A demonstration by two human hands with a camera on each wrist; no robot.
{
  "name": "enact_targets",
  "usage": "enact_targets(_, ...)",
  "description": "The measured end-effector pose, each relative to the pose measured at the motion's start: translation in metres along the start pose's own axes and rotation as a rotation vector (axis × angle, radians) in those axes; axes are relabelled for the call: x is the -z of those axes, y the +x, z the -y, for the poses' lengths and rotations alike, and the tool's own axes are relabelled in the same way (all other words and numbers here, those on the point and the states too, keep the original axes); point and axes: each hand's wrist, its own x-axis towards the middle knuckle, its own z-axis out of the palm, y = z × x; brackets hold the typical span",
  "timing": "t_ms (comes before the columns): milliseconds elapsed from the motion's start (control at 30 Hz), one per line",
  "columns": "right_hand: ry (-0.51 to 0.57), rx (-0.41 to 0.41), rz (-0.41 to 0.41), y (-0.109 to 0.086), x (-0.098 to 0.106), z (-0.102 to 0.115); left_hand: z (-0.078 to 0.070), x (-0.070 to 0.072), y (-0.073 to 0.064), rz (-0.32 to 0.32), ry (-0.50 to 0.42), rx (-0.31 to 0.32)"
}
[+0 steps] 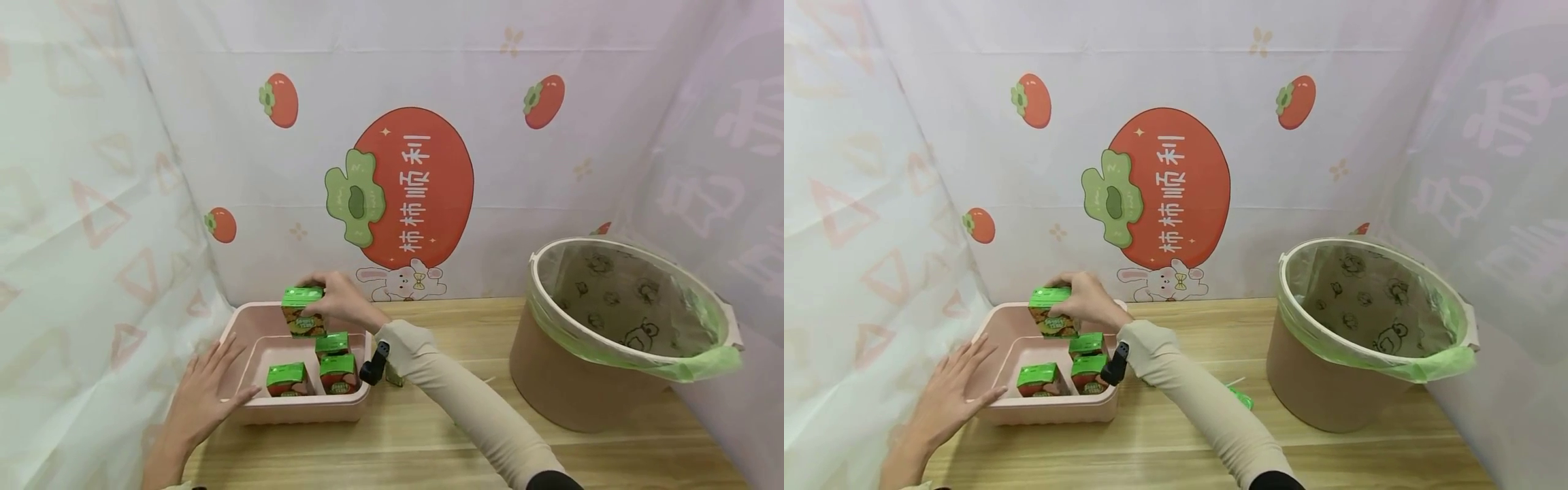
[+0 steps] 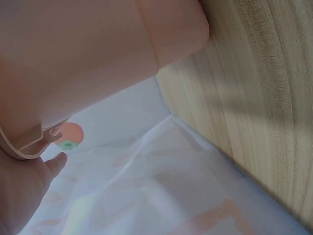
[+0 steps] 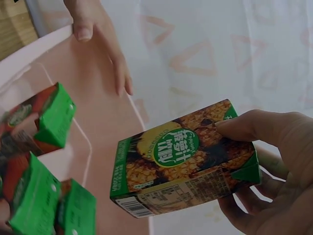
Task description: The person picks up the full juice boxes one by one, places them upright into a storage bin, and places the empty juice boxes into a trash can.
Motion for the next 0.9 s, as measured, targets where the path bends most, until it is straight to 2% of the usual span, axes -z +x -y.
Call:
enact_targets(333, -0.026, -0.079, 0.028, 0.012, -0.038, -0.011, 0.001, -0.002, 0.002, 0.005, 0.011, -0.011)
enact_targets(500, -0.038, -0.087, 0.046, 0.018, -0.055, -0.021, 0.0, 0.0, 0.001, 0.007, 0.009, -0.005)
enact_targets(733, -0.076, -0.117, 0.07, 0.021, -0.071, -0.032, 0.001, 0.001, 0.0, 0.01, 0.011, 0.004)
enact_targets(900, -0.066, -0.147, 0.053, 0.019, -0.079, -0.036, 0.001, 0.0, 0.0, 0.007, 0.007, -0.002)
